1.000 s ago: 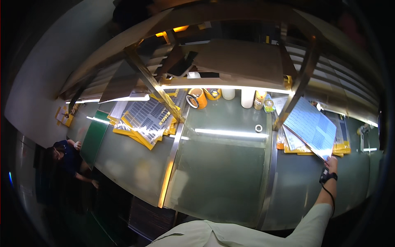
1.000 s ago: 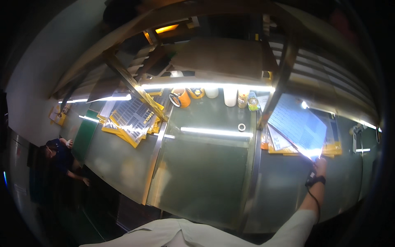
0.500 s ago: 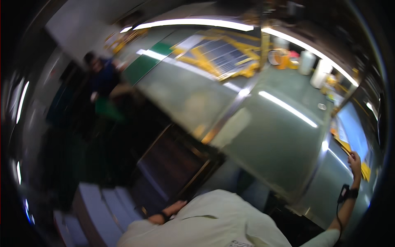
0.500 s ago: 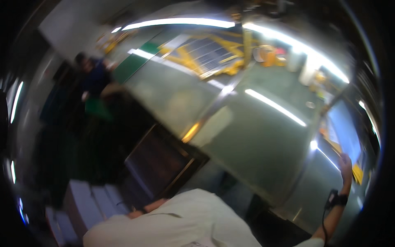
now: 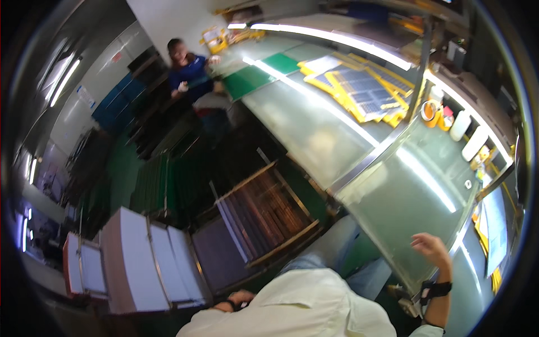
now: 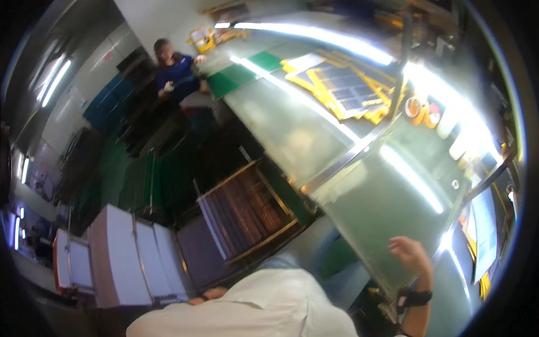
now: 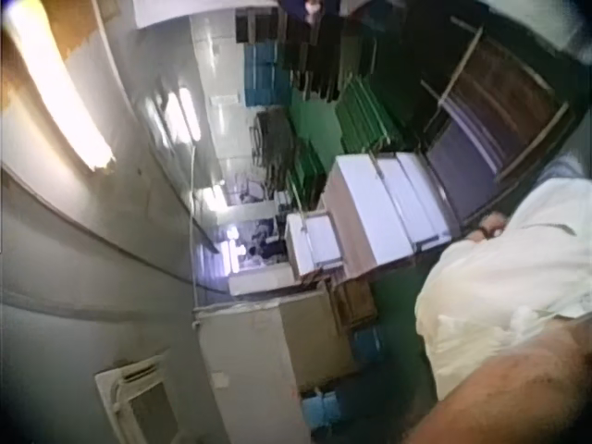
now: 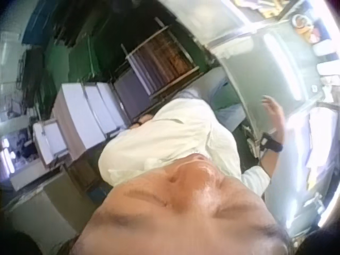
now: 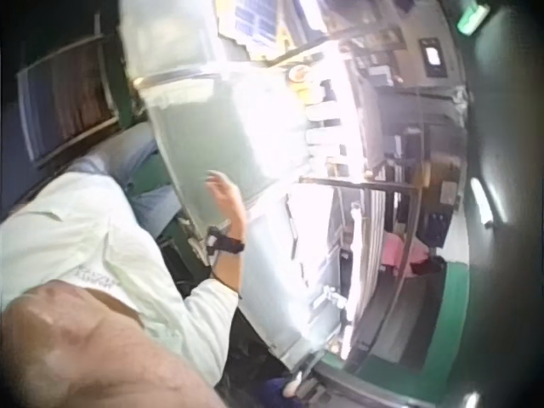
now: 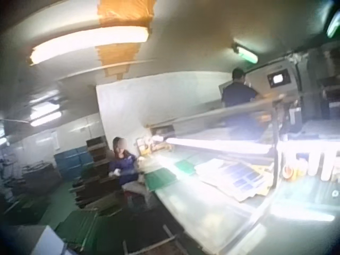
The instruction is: Inspecting and sorting solar cell panels or electronic sheets on a lightbox within a fabrication facility.
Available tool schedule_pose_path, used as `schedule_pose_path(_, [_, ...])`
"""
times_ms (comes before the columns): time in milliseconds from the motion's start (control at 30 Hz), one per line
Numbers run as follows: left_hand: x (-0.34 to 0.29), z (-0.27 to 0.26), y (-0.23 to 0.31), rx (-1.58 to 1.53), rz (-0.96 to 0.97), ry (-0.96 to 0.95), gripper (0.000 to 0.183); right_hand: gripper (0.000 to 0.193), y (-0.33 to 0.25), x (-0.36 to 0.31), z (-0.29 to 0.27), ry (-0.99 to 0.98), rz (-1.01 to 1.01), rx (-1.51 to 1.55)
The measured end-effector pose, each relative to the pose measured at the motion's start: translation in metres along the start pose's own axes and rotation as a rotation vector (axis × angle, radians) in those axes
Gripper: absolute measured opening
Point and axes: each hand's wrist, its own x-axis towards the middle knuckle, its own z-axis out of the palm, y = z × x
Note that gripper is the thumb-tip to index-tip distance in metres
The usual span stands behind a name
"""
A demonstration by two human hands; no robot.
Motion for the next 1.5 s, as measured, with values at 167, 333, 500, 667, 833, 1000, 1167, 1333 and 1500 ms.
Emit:
schedule_pose_path(167, [-0.010, -0.108, 0.005, -0.168, -0.173, 0.134, 0.052, 0.025, 0.019, 0.014, 0.028, -0.073, 0.148, 0.133])
schedule_pose_path(333, [-0.039, -0.201, 0.000, -0.231, -0.402, 0.230, 0.048, 0.035, 0.003, 0.029, -0.018, -0.532, 0.067, -0.002])
schedule_pose_path(500, [-0.073, -0.223, -0.025, -0.248, -0.563, 0.259, 0.045, 0.031, -0.051, 0.104, -0.151, -0.555, -0.036, -0.352])
schedule_pose_path(667, [-0.064, -0.225, -0.066, -0.265, -0.614, 0.302, 0.042, 0.030, -0.122, 0.309, -0.197, 0.038, -0.237, -0.049])
schedule_pose_path(833, [-0.028, -0.236, -0.055, -0.241, -0.360, 0.513, 0.039, 0.065, -0.161, 0.477, -0.172, 0.297, -0.180, 0.973])
schedule_pose_path(1000, [-0.019, -0.214, -0.004, -1.437, -0.104, 0.859, 0.018, 0.049, -0.154, 0.549, -0.176, 0.236, -0.517, 1.152])
schedule_pose_path(1167, [0.012, -0.182, -0.007, -1.649, -0.191, 0.972, 0.017, 0.040, -0.106, 0.493, -0.149, 0.090, -0.373, 1.235])
schedule_pose_path(1333, [0.056, -0.169, -0.073, -1.605, -0.454, 1.148, 0.024, 0.045, -0.016, 0.374, -0.108, -0.320, -0.553, 1.221])
schedule_pose_path(1500, [0.074, -0.164, -0.120, -1.459, -0.529, 1.139, 0.031, 0.032, 0.059, 0.323, -0.037, -0.019, -0.186, 1.030])
